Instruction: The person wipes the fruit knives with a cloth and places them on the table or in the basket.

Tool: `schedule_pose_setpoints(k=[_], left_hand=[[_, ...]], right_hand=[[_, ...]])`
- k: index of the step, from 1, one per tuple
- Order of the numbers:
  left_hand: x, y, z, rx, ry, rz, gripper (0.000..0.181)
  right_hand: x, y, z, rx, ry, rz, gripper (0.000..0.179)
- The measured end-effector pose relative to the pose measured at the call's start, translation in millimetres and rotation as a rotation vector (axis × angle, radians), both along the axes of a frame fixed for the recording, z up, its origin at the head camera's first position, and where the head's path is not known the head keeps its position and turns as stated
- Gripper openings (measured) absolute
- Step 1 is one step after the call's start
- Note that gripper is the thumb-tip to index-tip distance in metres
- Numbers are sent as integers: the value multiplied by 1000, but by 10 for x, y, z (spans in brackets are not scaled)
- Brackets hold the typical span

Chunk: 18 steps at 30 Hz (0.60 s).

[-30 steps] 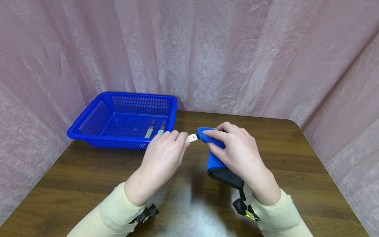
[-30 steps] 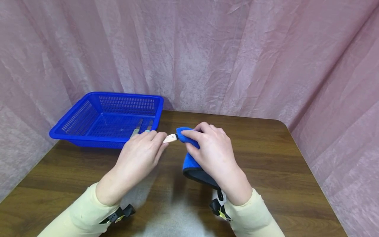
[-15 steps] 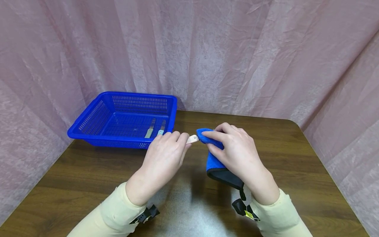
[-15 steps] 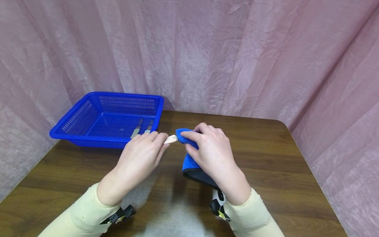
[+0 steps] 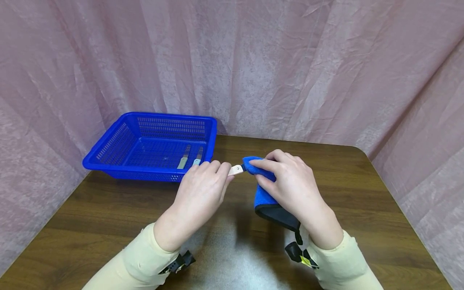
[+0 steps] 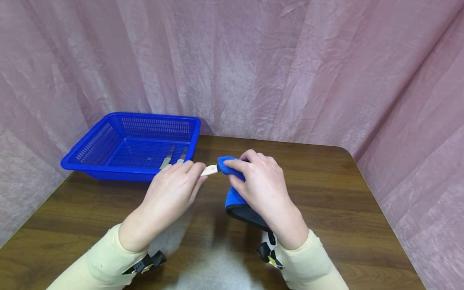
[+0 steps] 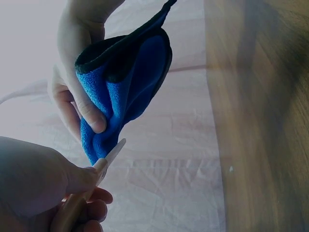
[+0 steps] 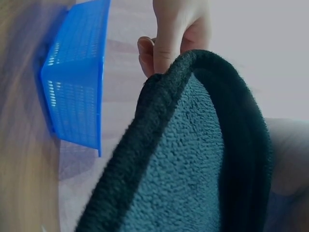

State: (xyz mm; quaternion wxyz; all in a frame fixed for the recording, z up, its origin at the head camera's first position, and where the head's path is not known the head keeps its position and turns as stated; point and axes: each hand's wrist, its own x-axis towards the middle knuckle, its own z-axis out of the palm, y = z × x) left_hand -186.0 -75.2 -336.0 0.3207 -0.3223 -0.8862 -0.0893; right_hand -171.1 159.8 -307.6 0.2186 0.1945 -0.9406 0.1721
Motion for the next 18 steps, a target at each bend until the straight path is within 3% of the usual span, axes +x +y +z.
schedule_pose_setpoints(k=[18], left_hand=[[-23,-25,14,-1,16,10,21]], right_hand=[[-38,77,4,-8,-9,-23,34]])
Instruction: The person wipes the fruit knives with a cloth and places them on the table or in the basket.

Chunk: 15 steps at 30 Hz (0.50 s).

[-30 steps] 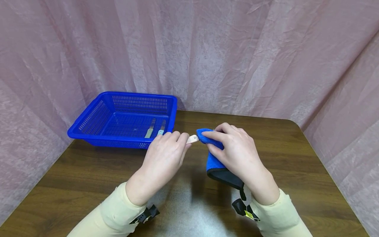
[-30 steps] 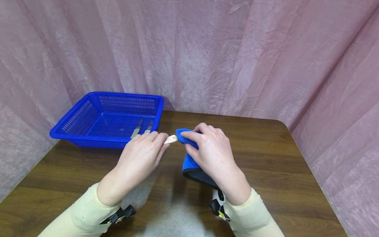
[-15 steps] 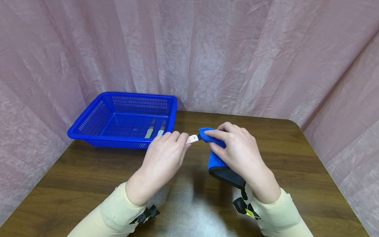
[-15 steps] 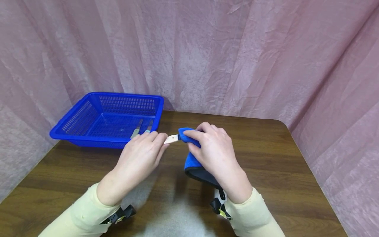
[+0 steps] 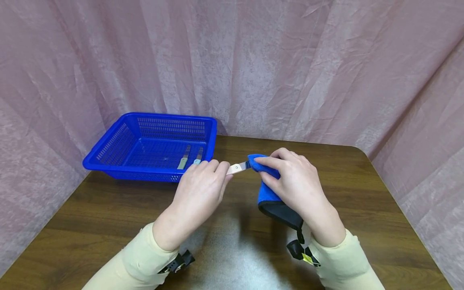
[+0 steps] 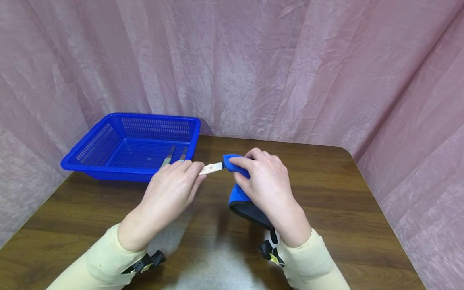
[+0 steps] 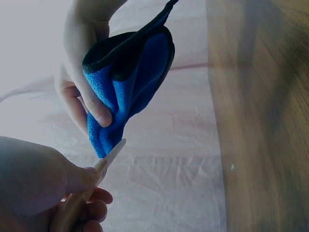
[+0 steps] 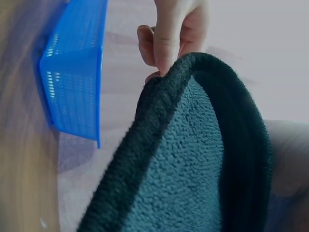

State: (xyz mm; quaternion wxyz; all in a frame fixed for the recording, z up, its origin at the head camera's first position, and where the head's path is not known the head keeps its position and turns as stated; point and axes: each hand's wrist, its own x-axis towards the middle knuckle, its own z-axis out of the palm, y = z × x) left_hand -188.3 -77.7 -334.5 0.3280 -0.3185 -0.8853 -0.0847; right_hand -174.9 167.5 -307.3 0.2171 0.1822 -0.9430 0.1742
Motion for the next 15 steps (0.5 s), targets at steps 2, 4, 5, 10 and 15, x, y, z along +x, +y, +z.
schedule_pose_setpoints(k=[2,4,5,10,15], left_hand=[[0,-2,-1,2,-1,2,20],[1,-4,-3,5,-3,3,20],[0,-4,-4,6,-4,4,20],[-5,-3,-4,4,-5,5,20],[-10,-3,4,3,-10,5,20]], right_hand=[[-7,9,-2,0,0,-4,34],[-14,18,-3,-2,-2,-10,34],[-17,22,-2,-3,-3,-13,33],[-29,50,8,-10,-20,-32,33],[-36,89,27,-17,-41,-55,33]])
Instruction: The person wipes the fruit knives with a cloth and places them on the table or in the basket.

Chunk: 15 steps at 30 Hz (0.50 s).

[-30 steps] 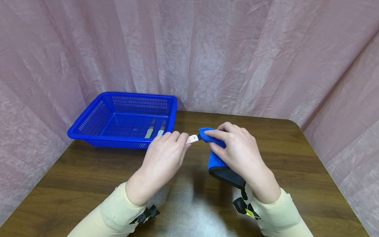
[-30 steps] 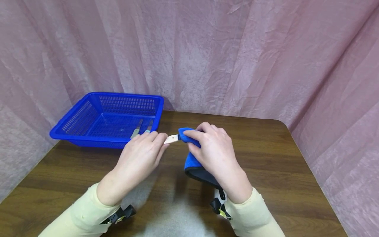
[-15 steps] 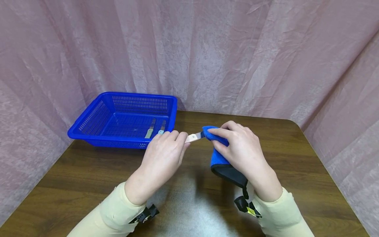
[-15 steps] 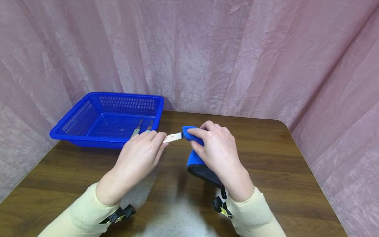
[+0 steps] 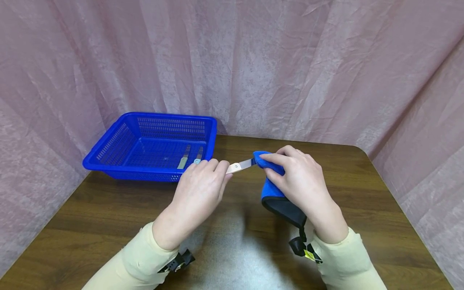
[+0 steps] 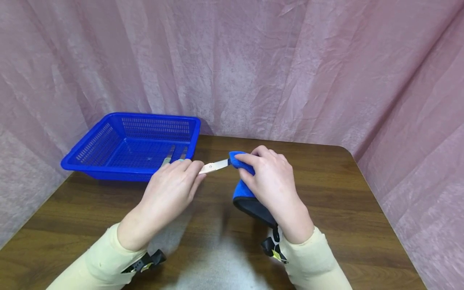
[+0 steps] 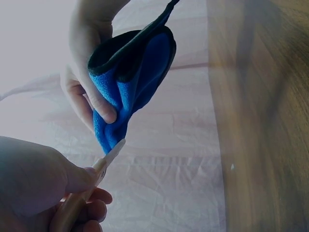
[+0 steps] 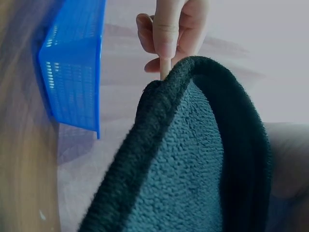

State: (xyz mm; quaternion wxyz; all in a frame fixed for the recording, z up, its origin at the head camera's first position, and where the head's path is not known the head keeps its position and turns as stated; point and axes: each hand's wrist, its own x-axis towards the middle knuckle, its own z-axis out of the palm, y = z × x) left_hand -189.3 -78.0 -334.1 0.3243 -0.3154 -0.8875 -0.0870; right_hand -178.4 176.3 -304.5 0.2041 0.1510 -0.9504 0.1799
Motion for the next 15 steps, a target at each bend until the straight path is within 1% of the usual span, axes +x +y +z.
schedule_pose_setpoints(k=[6,15], left_hand=[[2,-3,5,6,-15,-4,19],[-6,-13,7,10,-18,-4,18]], right_hand=[[-13,39,4,-3,-29,-31,32],[-35,105,30,-6,-76,-73,33]])
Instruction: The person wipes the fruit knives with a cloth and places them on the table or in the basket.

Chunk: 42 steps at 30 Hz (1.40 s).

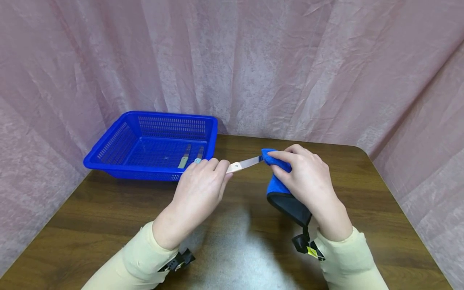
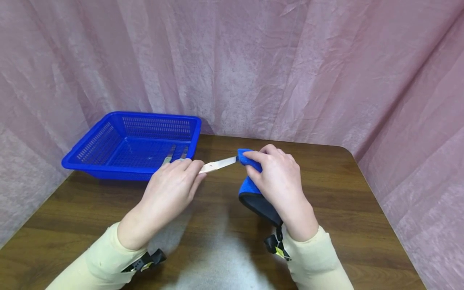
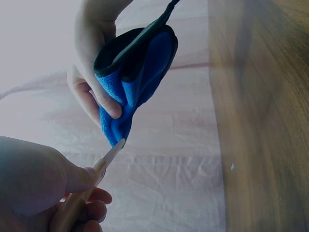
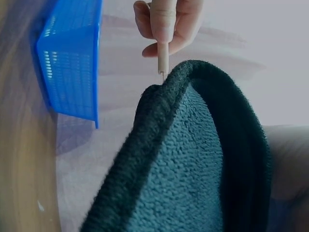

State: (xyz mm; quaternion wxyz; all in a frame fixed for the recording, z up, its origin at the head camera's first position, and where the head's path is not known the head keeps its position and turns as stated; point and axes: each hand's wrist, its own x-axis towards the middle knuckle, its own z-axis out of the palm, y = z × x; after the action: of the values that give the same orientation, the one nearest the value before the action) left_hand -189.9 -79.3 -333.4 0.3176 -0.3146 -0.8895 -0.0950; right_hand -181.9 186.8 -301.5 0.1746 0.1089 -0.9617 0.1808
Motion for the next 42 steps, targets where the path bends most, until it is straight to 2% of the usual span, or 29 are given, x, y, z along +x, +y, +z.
schedule_pose_setpoints(k=[15,22,31,42], left_hand=[[5,-13,15,6,4,6,18],[-17,-56,-1,29,-31,47,17],[-90,-232,7,53,-27,114,17],[-168,-478,99,-1,8,168,26]], right_hand=[[-3,52,23,-11,-34,-27,34],[1,78,5,-14,-34,-34,35],[-16,116,-27,33,-27,-23,34],[-18,162,-115,85,-30,17,35]])
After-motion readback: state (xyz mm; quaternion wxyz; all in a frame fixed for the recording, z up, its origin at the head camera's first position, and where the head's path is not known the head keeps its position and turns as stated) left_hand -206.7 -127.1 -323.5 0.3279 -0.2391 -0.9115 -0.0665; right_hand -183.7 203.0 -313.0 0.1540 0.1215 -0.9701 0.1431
